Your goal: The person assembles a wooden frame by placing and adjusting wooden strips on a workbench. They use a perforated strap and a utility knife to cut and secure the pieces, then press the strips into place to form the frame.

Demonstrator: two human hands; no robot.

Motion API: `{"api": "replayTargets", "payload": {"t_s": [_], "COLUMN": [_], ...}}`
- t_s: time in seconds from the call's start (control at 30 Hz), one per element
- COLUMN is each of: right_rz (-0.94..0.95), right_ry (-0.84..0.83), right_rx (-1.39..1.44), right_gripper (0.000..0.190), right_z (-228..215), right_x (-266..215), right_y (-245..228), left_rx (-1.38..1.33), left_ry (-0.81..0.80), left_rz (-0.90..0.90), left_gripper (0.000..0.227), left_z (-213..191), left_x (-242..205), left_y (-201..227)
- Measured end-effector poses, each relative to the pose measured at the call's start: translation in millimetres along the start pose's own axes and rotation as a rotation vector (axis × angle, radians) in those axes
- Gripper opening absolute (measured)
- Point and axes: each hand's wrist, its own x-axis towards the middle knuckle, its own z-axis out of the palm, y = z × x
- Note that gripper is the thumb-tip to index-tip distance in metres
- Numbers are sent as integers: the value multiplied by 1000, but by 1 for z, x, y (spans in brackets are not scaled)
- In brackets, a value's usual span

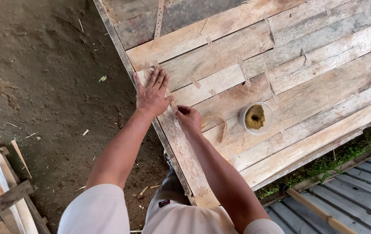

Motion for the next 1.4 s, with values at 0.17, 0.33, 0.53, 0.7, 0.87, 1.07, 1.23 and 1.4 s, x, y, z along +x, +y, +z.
{"api": "replayTargets", "payload": {"t_s": [0.17, 0.33, 0.53, 0.7, 0.87, 1.07, 1.23, 1.4], "right_rz": [34, 131, 273, 388, 415, 302, -242, -285], "right_ry": [-39, 1, -47, -167, -204, -47, -84, 17], "right_rx": [189, 409, 497, 514, 629, 520, 707, 560], "right_gripper": [43, 40, 45, 36, 20, 39, 17, 20], "right_z": [-7, -9, -13, -15, -37, -62, -121, -215], "right_x": [6, -1, 7, 24, -9, 16, -10, -22], "right_y": [9, -2, -4, 10, -29, 39, 40, 81], "left_rx": [-15, -13, -27, -18, -32, -30, -37, -55], "left_ry": [-13, -27, -36, -31, -37, -43, -43, -45], "left_rz": [-12, -22, -22, -20, -24, -14, -6, -14], "left_gripper": [81, 81, 81, 81, 80, 79, 79, 77], "left_z": [-6, -13, -14, -16, -14, -15, -11, -14], "left_x": [2, 0, -1, -2, -2, 0, -1, -2], "left_y": [-1, 1, 0, 0, 0, 0, -2, -1]}}
